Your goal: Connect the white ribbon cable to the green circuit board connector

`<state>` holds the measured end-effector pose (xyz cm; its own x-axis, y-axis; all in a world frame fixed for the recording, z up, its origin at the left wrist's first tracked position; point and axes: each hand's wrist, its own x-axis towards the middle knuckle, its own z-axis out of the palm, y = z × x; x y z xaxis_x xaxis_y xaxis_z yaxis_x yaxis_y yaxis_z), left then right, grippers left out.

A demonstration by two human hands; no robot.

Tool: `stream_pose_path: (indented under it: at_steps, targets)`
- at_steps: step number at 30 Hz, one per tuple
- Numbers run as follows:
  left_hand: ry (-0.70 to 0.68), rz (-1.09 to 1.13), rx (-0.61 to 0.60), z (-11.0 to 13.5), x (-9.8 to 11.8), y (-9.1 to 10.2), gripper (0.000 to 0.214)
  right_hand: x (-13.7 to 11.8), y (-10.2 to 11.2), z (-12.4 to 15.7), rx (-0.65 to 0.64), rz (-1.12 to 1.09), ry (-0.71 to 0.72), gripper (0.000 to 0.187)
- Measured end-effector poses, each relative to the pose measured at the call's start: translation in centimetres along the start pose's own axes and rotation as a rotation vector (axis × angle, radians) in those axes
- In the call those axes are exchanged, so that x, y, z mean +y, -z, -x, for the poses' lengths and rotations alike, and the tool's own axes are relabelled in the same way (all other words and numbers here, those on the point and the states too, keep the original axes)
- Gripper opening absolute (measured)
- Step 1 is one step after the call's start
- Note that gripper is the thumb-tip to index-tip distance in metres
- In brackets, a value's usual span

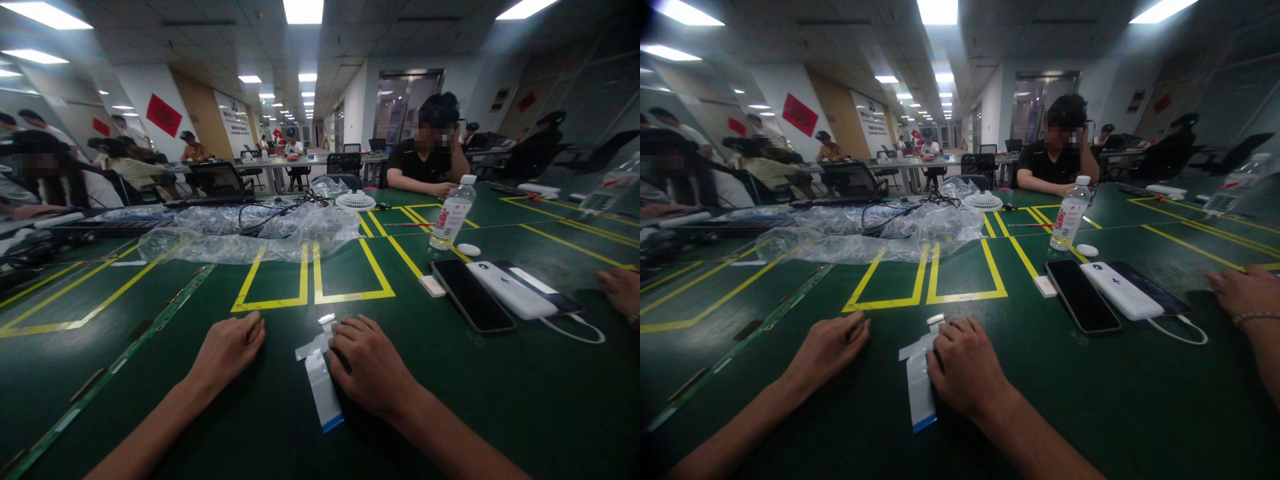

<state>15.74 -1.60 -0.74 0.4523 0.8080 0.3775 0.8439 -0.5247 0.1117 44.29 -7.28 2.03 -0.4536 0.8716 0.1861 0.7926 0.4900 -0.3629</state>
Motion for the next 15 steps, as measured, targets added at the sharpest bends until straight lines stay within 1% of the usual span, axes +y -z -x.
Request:
stream_pose_path:
  at_steps: [2, 4, 6, 9, 11, 13, 15]
  targets:
    - [-0.037, 0.008, 0.041, 0.0, -0.3, -0.2, 0.031, 0.0, -0.1, -0.1, 0.038, 0.023, -0.024, 0.028]
    - [-0.074, 0.044, 0.058, 0.0, -0.7, -0.4, 0.031, 0.1, -0.3, -0.1, 0.052, 0.022, -0.012, 0.029]
    - [-0.101, 0.079, 0.056, -0.1, -1.1, -0.6, 0.03, 0.2, -0.5, -0.1, 0.026, 0.0, 0.039, 0.036]
    - [-0.121, 0.103, 0.031, -0.2, -1.6, -0.6, 0.028, 0.3, -0.9, 0.1, -0.057, -0.031, 0.103, 0.047]
    - [-0.121, 0.106, 0.027, -0.3, -1.8, -0.5, 0.031, 0.3, -1.0, 0.1, -0.09, -0.033, 0.1, 0.047]
    - [-0.103, 0.111, 0.034, -0.3, -2.1, -0.1, 0.035, 0.3, -0.9, 0.2, -0.09, -0.024, 0.082, 0.044]
    - [-0.04, 0.111, 0.036, -0.4, -2.7, 0.4, 0.039, 0.2, -0.7, 0.1, -0.069, -0.009, 0.064, 0.04]
